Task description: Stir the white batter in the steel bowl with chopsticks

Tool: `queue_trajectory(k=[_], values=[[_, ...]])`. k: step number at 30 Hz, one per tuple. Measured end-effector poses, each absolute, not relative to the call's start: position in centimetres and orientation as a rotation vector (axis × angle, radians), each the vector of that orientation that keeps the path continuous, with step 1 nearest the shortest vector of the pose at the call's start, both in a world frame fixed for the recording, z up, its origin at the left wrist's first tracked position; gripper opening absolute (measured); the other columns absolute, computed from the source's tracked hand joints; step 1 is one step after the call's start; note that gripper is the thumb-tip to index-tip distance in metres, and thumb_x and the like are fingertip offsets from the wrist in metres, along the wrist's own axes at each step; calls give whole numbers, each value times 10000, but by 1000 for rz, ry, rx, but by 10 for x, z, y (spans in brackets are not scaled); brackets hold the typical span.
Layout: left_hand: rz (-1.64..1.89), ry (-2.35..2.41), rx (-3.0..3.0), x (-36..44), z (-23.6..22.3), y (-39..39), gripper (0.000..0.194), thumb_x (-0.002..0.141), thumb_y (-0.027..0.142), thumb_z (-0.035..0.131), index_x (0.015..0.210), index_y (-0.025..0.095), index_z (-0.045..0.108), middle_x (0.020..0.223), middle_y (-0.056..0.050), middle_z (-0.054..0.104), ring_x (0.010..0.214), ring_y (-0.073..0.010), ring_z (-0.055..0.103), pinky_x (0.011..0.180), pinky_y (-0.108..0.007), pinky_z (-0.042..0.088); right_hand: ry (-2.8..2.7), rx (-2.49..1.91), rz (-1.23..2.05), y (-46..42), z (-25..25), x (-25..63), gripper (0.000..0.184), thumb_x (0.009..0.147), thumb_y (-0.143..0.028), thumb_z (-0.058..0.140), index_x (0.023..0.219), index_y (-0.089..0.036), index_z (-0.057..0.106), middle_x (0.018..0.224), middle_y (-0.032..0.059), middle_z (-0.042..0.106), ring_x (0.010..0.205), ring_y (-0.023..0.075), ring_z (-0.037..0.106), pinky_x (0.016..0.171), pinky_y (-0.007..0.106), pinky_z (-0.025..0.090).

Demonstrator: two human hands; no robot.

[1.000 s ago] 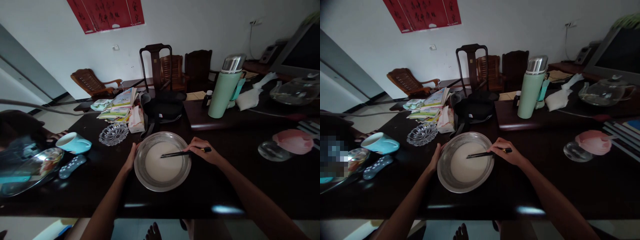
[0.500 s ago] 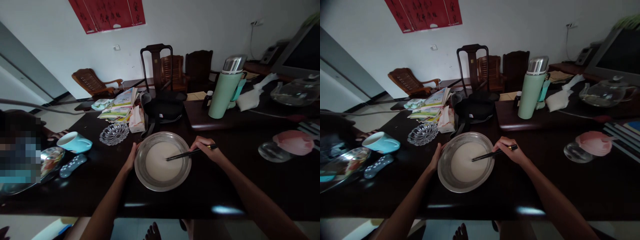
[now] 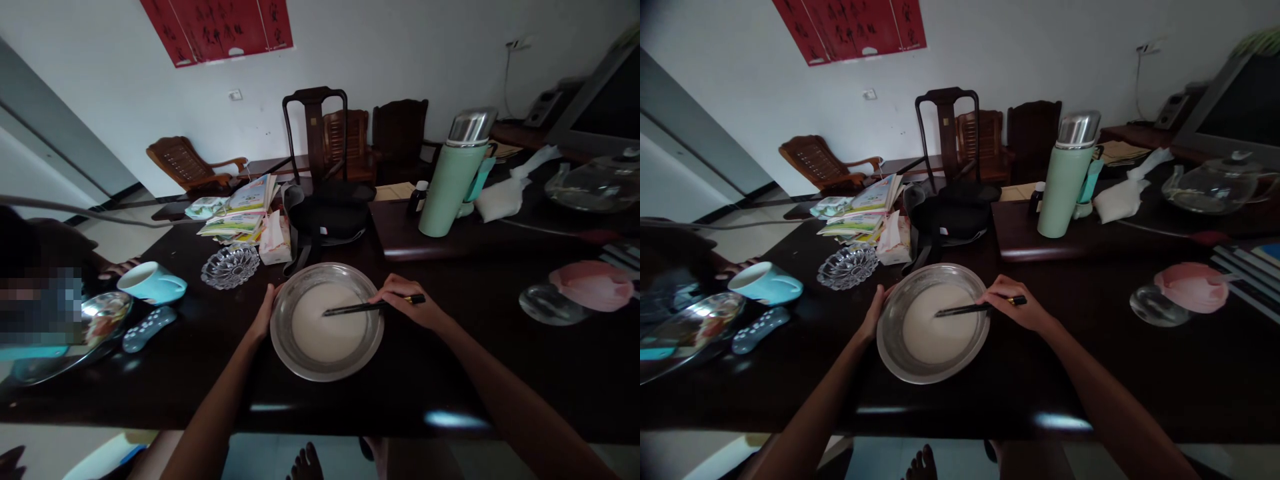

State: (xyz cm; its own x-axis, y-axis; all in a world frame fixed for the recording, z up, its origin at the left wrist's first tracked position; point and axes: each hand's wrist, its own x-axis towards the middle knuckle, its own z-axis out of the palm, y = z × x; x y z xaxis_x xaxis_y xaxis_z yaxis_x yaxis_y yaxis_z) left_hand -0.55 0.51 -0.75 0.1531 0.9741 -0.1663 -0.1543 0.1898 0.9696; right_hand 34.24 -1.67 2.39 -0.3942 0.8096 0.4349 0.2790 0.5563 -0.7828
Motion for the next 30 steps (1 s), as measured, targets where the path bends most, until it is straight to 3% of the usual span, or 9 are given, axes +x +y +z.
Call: queue_trajectory(k=[5,11,16,20,26,30], values=[[1057,1071,1026,-7,-10,6,785,722,814,530,1160,185,700,1196,-97,715,1299,-359,506,1106,-429,359,-1846,-916,787,-17,26,344,395,993,-381,454,787,-207,742,736,48,715,733,175,651,713,314,489],[1046,1075,1048,-7,-8,6,799,742,812,503,1199,183,682,1185,-101,720,1287,-359,522,1100,-432,367,-1920,-903,775,-16,25,343,338,962,-422,512,870,-222,768,820,61,717,772,184,648,727,324,501],[1030,1085,1041,-6,-7,5,784,763,795,494,1227,187,668,1189,-105,718,1272,-360,536,1089,-434,381,-1845,-841,794,-16,26,345,413,989,-431,445,797,-218,742,703,48,715,714,188,640,694,327,496],[1035,1079,1046,-6,-6,4,789,761,797,494,1226,185,670,1188,-108,718,1278,-363,529,1080,-438,395,-1959,-832,799,-16,26,343,343,970,-414,499,854,-230,764,815,57,740,774,185,633,715,325,502],[1028,1078,1034,-6,-6,4,804,746,802,509,1228,178,666,1180,-109,722,1294,-362,514,1086,-436,392,-1854,-880,747,-15,29,347,433,996,-424,435,780,-206,741,710,51,715,714,180,637,705,326,495],[1034,1096,1011,-6,-6,4,802,738,806,514,1207,175,677,1191,-119,716,1294,-372,513,1091,-447,384,-1974,-830,795,-17,29,343,389,978,-429,477,824,-213,762,799,62,726,747,172,639,702,314,497]])
